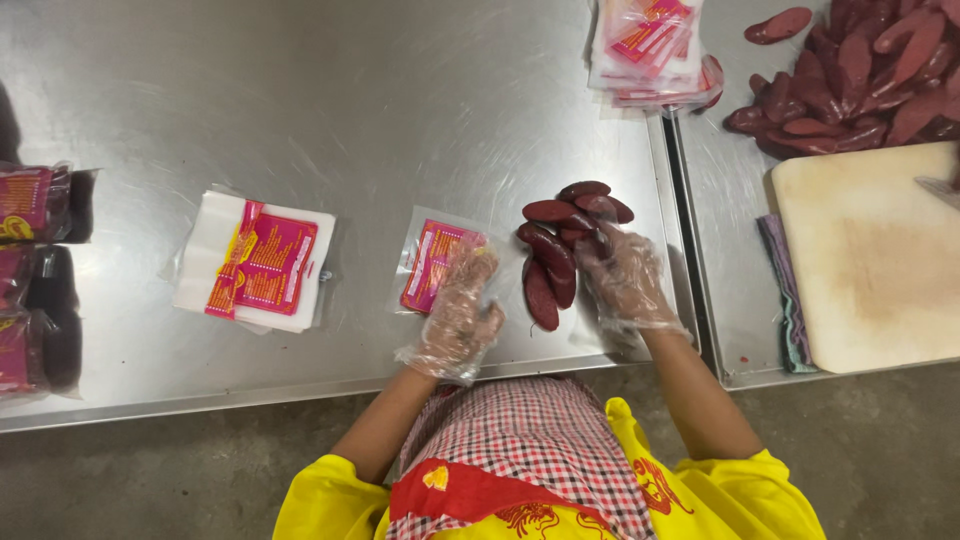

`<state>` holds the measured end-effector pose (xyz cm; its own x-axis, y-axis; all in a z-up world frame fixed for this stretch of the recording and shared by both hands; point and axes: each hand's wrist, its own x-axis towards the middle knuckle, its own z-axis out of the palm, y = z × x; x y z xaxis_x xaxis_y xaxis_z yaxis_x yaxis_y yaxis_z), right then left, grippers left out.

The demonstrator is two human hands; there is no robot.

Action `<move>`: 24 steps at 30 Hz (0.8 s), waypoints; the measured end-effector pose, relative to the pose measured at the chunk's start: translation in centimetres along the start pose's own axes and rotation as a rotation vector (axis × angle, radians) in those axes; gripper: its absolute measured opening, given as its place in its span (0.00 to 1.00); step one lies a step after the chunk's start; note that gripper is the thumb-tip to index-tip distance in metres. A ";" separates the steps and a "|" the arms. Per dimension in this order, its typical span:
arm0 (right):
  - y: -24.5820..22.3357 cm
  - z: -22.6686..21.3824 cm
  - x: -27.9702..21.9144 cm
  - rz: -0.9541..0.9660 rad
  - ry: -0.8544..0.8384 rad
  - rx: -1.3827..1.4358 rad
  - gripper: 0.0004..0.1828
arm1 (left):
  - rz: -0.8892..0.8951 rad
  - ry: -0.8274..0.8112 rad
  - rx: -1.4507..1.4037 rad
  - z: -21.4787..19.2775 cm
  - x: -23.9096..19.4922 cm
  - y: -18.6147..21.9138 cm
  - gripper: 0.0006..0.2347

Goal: The person packs multiple dark-colored food items into plastic bags by hand, placing the filled bags on the metal table surface.

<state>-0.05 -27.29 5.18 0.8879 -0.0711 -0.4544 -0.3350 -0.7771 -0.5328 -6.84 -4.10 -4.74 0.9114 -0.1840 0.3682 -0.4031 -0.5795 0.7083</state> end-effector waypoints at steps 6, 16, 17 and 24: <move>8.5 2.5 1.7 0.042 0.000 0.074 0.23 | -0.149 -0.140 0.276 2.3 0.0 -1.6 0.30; 7.3 7.8 0.2 -0.245 -0.235 0.965 0.19 | -0.204 -0.006 -0.025 0.0 -0.8 -0.9 0.20; 6.0 9.0 -0.2 -0.164 -0.257 1.062 0.18 | -0.207 0.000 -0.023 0.0 -0.8 -0.8 0.20; 2.5 13.2 2.4 -0.067 -0.309 0.828 0.12 | -0.020 -0.009 0.221 1.9 -1.0 -2.5 0.22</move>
<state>-2.93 -21.18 -6.65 0.8291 0.2236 -0.5125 -0.5125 -0.0628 -0.8564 -6.56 -3.98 -8.06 0.9202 -0.1769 0.3492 -0.3575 -0.7432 0.5655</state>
